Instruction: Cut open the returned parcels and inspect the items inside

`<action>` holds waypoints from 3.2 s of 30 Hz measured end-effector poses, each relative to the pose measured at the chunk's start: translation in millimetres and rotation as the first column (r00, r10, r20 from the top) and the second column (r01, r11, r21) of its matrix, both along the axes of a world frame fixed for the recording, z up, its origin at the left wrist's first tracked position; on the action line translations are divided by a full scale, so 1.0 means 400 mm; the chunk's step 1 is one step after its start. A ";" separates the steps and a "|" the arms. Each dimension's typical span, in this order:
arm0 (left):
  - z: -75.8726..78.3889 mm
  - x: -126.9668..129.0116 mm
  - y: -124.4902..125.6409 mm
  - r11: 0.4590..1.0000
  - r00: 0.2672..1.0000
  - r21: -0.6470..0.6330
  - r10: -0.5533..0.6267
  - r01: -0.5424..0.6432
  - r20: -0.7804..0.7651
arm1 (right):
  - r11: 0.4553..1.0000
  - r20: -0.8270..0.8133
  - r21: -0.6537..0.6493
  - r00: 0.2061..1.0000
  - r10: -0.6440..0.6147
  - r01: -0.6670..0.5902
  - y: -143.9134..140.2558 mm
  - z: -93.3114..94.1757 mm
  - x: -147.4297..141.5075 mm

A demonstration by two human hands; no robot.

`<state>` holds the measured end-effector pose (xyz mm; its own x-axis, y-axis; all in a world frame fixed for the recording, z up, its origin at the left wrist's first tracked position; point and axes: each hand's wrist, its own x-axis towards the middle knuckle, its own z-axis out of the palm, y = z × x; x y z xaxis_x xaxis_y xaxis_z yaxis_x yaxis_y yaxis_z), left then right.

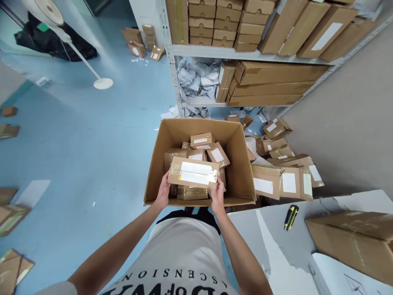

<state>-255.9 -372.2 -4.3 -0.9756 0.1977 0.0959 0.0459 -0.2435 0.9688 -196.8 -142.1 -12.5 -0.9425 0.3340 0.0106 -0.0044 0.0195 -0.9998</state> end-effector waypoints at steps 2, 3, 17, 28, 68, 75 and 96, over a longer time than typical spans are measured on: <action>0.004 0.019 -0.009 1.000 0.999 0.007 -0.026 0.026 -0.028 | 0.998 -0.050 -0.024 0.997 -0.057 0.056 -0.017 -0.002 0.029; 0.006 0.026 -0.009 0.999 0.999 0.014 -0.040 0.040 -0.029 | 0.996 -0.067 -0.038 0.994 -0.083 0.081 -0.021 -0.001 0.043; 0.046 0.092 0.286 0.789 0.792 0.073 -0.609 0.610 -0.042 | 0.769 -0.088 -0.047 0.764 -0.639 0.638 0.112 0.039 0.397; 0.019 0.451 0.705 0.302 0.299 -0.090 -0.953 0.949 -0.045 | 0.299 -0.046 -0.082 0.296 -0.954 0.951 0.191 -0.015 0.917; -0.242 0.650 0.863 0.014 0.132 -0.518 -0.973 0.855 0.192 | 0.276 0.348 0.083 0.232 -0.909 0.957 0.239 -0.206 1.264; -0.229 0.658 0.875 0.043 0.161 -0.491 -0.966 0.870 0.202 | 0.270 0.358 0.199 0.187 -0.915 0.942 0.255 -0.188 1.253; -0.174 0.641 0.927 -0.055 0.134 -0.544 -0.944 0.837 0.302 | 0.298 0.496 0.326 0.106 -0.862 0.897 0.329 -0.097 1.236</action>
